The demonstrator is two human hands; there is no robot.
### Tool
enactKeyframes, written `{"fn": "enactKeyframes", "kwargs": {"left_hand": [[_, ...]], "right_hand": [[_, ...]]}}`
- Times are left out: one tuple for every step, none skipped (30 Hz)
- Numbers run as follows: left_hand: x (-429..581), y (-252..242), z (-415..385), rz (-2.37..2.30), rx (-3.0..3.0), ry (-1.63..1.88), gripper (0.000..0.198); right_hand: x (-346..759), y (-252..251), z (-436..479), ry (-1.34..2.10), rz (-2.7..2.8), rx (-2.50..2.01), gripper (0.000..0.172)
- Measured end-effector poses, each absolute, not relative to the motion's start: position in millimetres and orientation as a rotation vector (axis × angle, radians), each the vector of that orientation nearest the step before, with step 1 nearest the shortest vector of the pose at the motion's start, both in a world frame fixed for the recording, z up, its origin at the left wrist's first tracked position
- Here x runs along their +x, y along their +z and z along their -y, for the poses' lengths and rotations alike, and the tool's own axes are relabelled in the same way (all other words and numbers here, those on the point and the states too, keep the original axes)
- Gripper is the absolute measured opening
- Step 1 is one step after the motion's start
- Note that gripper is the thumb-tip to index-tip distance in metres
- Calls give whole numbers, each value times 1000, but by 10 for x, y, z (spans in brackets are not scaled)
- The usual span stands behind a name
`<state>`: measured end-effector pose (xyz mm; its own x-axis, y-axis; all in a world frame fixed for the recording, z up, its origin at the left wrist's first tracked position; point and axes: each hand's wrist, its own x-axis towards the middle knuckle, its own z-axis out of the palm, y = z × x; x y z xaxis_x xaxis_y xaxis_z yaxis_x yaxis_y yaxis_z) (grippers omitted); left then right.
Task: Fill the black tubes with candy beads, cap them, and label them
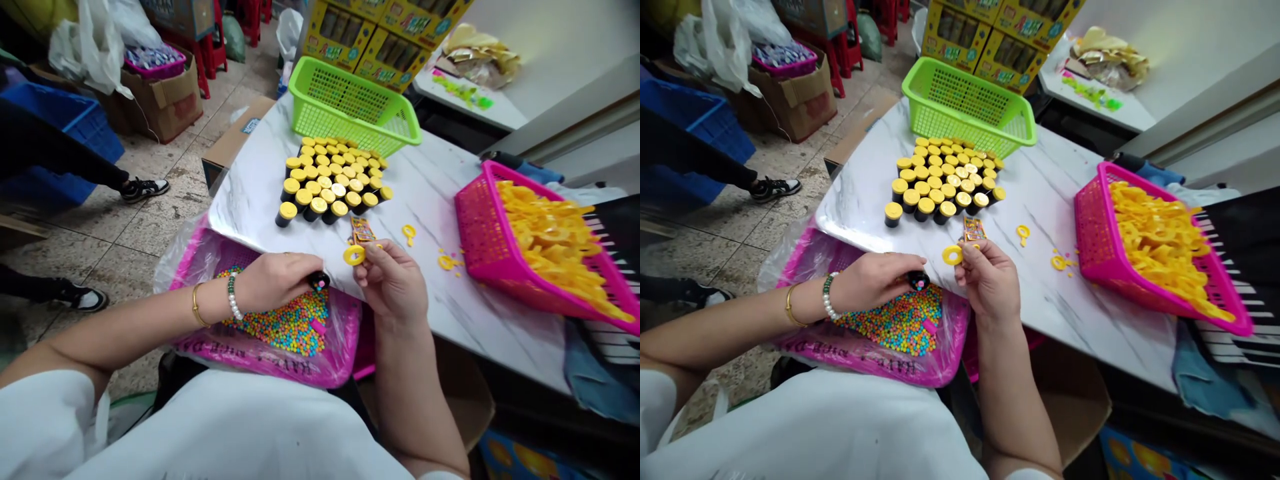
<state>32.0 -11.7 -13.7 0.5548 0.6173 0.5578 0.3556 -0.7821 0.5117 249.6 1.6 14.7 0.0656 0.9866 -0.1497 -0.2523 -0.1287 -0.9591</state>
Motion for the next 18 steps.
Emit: {"fn": "enactKeyframes", "kwargs": {"left_hand": [[334, -110, 123, -857, 2287, 1036, 24], [349, -84, 126, -910, 2106, 994, 26], [363, -61, 126, -944, 1923, 958, 29], [377, -41, 120, -953, 1752, 922, 33], [391, -24, 110, -940, 1602, 884, 35], [404, -8, 98, -921, 1483, 849, 36], [416, 8, 84, -913, 1403, 824, 35], [426, 25, 70, -928, 1366, 808, 32], [436, 44, 57, -967, 1372, 803, 29], [444, 64, 45, -1020, 1413, 812, 27], [452, 83, 34, -1071, 1474, 830, 27], [460, 98, 21, -1108, 1535, 847, 29], [468, 107, 7, -1127, 1582, 854, 31], [476, 109, -9, -1135, 1606, 853, 33], [483, 102, -27, -1139, 1609, 848, 33], [489, 88, -45, -1140, 1604, 844, 34], [495, 69, -61, -1145, 1599, 847, 33], [498, 49, -74, -1154, 1602, 853, 33]], "right_hand": [[2502, 157, -14, 1373, 886, -1171, 31], [2505, 165, -9, 1395, 878, -1184, 32], [2505, 170, -2, 1422, 871, -1195, 32], [2500, 174, 5, 1452, 866, -1205, 33], [2491, 177, 11, 1484, 862, -1215, 33], [2480, 178, 14, 1515, 860, -1226, 34], [2465, 180, 13, 1542, 859, -1237, 34], [2449, 182, 6, 1562, 860, -1248, 34], [2431, 186, -5, 1572, 863, -1255, 34], [2411, 191, -23, 1574, 867, -1256, 34], [2389, 198, -44, 1572, 875, -1253, 34], [2365, 205, -69, 1569, 888, -1249, 34], [2340, 210, -96, 1567, 905, -1246, 34], [2313, 213, -123, 1564, 927, -1245, 34], [2285, 212, -148, 1558, 950, -1246, 34], [2258, 206, -170, 1549, 975, -1249, 35], [2232, 195, -188, 1537, 999, -1255, 35], [2207, 181, -200, 1524, 1021, -1261, 34]]}}
